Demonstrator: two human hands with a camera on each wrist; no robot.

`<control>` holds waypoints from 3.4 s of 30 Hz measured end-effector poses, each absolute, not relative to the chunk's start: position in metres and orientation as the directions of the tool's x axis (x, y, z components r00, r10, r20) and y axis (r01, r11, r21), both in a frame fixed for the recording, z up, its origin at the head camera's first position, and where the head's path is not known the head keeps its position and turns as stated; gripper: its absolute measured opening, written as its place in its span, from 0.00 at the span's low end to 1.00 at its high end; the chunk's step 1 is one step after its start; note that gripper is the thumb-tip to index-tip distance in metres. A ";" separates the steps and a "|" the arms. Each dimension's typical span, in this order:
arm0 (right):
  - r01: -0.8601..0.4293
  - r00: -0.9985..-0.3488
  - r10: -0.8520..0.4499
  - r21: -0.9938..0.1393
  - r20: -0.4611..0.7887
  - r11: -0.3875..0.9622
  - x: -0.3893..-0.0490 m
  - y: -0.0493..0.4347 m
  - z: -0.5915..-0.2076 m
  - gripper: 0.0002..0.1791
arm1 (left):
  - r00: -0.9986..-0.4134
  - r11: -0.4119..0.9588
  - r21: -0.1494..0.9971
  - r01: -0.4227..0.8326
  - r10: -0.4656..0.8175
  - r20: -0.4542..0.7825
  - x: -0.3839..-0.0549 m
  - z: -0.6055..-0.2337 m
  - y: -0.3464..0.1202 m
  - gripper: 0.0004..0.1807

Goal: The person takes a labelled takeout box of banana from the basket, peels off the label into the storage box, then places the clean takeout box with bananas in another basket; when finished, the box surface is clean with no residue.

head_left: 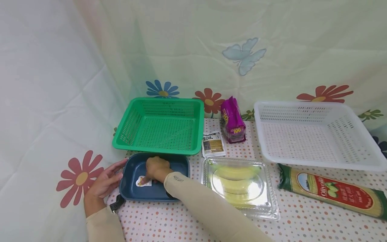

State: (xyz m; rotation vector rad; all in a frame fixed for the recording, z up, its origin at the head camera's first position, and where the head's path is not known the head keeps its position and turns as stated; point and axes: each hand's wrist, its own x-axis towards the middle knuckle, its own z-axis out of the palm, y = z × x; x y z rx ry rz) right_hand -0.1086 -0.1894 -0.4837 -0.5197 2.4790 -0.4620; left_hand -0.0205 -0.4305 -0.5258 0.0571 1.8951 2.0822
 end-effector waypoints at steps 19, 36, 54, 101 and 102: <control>-0.275 -0.720 -0.454 -0.384 -0.526 0.881 -0.106 -0.179 -0.468 0.25 | -0.944 -0.070 0.981 -0.181 0.290 -0.154 -0.022 -0.526 -0.431 0.32; -0.521 -0.617 -0.677 -0.437 -0.401 0.733 -0.100 -0.119 -0.394 0.25 | -0.941 -0.073 0.983 -0.166 0.311 -0.135 -0.021 -0.526 -0.433 0.33; -0.531 -0.701 -0.706 -0.590 -0.098 0.609 -0.108 0.031 -0.331 0.19 | -0.949 -0.040 0.983 -0.177 0.271 -0.160 -0.023 -0.521 -0.425 0.32; -0.417 -0.846 -0.531 -0.552 -0.055 0.722 -0.061 0.255 -0.426 0.40 | -0.889 0.596 0.788 0.154 0.431 -0.152 -0.036 -0.419 -0.146 0.32; -0.425 -0.836 -0.545 -0.564 -0.055 0.708 -0.060 0.256 -0.428 0.40 | -0.885 0.603 0.785 0.144 0.434 -0.171 -0.036 -0.420 -0.144 0.33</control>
